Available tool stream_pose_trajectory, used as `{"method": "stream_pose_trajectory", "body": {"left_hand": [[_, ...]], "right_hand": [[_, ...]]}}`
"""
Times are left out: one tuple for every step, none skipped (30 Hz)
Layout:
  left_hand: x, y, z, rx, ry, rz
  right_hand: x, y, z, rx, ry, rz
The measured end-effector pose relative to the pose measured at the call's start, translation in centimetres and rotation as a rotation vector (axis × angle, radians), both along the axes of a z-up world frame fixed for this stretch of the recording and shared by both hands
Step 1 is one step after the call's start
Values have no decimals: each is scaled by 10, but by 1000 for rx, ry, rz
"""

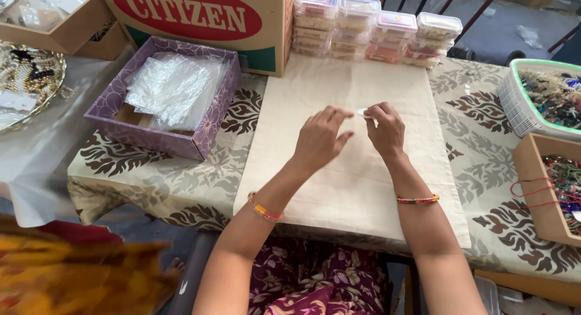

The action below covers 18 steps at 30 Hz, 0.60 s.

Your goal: The person packs small jewelry items, including a gold ring and a red beaded bracelet, into small plastic bags and then into small cloth pouches. They place the pouches into small plastic containers and stack them on the table.

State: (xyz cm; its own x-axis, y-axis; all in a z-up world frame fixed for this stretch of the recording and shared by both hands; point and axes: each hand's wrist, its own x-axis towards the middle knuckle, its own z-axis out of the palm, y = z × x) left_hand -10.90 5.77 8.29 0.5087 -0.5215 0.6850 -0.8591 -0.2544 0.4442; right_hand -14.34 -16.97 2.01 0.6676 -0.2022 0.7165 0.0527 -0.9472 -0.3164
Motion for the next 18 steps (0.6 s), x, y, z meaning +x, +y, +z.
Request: {"method": "stream_pose_trajectory", "body": {"left_hand": [[-11, 12, 9, 55, 28, -20], [-20, 25, 14, 52, 25, -13], [-30, 38, 19, 19, -28, -36], [-39, 51, 24, -9, -81, -59], [-43, 63, 28, -9, -84, -52], [-48, 74, 31, -64, -93, -33], [-52, 86, 34, -118, -103, -15], [-52, 94, 35, -120, -107, -9], [-52, 102, 36, -145, -99, 32], [-52, 111, 37, -170, -92, 73], [-52, 114, 39, -172, -96, 79], [-50, 117, 41, -173, -106, 93], [-49, 119, 43, -175, -116, 108], [-49, 119, 43, -177, -115, 108], [-48, 119, 43, -164, -115, 100], [-48, 119, 43, -149, -116, 91], [-46, 118, 42, -149, -115, 90], [-44, 117, 41, -144, -123, 91]], "right_hand": [[1, -4, -3, -46, -12, -25], [1, -5, -5, -49, -15, -18], [2, -7, -7, -49, 24, -34], [3, -7, -10, -47, 63, -49], [3, -4, -8, -47, 60, -42], [3, -2, -6, -78, 68, -35], [2, 0, -5, -108, 76, -28], [2, 2, -4, -110, 72, -23], [2, 4, -3, -112, 81, -7], [2, 6, -2, -114, 90, 8], [3, 6, -4, -116, 86, 13], [4, 5, -6, -115, 101, 10], [5, 4, -7, -114, 116, 7], [4, 4, -6, -116, 117, 6], [3, 5, -6, -102, 133, 1], [3, 5, -6, -86, 150, -5], [2, 5, -6, -86, 151, -6], [2, 5, -6, -78, 152, -7]]}}
